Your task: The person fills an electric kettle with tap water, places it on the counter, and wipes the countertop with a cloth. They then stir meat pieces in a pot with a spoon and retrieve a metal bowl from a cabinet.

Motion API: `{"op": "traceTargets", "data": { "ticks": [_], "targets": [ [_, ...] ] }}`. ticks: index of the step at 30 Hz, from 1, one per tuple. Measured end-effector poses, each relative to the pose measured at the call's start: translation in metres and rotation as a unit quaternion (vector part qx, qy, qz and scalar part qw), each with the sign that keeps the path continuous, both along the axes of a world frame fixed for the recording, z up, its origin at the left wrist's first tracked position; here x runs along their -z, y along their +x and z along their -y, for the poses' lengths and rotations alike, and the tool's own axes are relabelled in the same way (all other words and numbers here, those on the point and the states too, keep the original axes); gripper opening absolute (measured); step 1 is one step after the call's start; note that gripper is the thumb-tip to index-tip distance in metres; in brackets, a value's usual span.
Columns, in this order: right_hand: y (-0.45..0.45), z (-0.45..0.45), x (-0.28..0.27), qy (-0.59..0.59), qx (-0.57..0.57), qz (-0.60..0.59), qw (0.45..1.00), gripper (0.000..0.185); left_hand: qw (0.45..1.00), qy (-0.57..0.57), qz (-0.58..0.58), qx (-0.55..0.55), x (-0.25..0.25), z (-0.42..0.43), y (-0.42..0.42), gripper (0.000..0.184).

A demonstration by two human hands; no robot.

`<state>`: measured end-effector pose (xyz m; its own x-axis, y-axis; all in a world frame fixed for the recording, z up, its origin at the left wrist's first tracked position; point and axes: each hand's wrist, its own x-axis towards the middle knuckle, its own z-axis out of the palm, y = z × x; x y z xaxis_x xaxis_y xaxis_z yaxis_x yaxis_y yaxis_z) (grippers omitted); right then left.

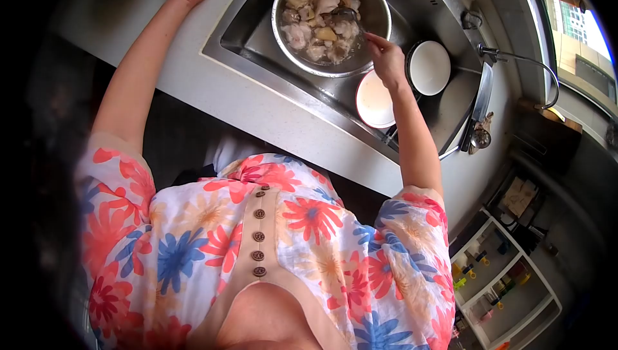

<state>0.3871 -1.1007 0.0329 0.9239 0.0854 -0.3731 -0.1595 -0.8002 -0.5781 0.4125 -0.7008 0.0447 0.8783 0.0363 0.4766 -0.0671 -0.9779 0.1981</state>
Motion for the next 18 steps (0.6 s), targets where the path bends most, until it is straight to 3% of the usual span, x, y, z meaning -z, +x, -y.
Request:
{"op": "traceTargets", "data": {
  "ticks": [1, 3, 4, 5, 7, 9, 13, 16, 18],
  "targets": [
    [0.004, 0.009, 0.004, 0.078, 0.001, 0.040, 0.996, 0.024, 1.000, 0.001, 0.007, -0.003, 0.001, 0.001, 0.000, 0.034],
    [0.017, 0.003, 0.002, 0.128, 0.071, 0.016, 0.989, 0.023, 1.000, 0.001, 0.018, -0.004, 0.003, 0.002, -0.001, 0.034],
    [0.022, -0.014, -0.005, 0.098, 0.080, 0.020, 0.992, 0.024, 1.000, -0.003, 0.014, 0.002, 0.002, 0.003, -0.001, 0.034],
    [0.030, -0.020, 0.015, 0.139, 0.106, 0.005, 0.985, 0.024, 1.000, -0.005, 0.013, 0.007, 0.000, 0.001, 0.000, 0.033],
    [0.025, -0.050, 0.016, 0.113, 0.039, -0.006, 0.993, 0.024, 1.000, -0.004, 0.009, 0.014, -0.006, -0.003, 0.002, 0.033],
    [0.012, -0.054, 0.031, -0.021, -0.074, 0.040, 0.996, 0.024, 1.000, -0.005, 0.007, 0.015, -0.005, -0.004, 0.002, 0.033],
    [-0.009, -0.026, -0.028, 0.016, 0.007, -0.072, 0.997, 0.024, 1.000, 0.010, 0.024, -0.001, 0.007, -0.004, 0.000, 0.033],
    [-0.026, 0.010, -0.054, -0.030, -0.072, -0.053, 0.996, 0.024, 1.000, -0.010, 0.017, 0.002, 0.003, 0.000, -0.002, 0.033],
    [-0.040, 0.015, -0.040, -0.037, -0.115, -0.007, 0.993, 0.023, 1.000, -0.025, 0.010, 0.007, -0.003, 0.001, -0.005, 0.033]
  ]
}}
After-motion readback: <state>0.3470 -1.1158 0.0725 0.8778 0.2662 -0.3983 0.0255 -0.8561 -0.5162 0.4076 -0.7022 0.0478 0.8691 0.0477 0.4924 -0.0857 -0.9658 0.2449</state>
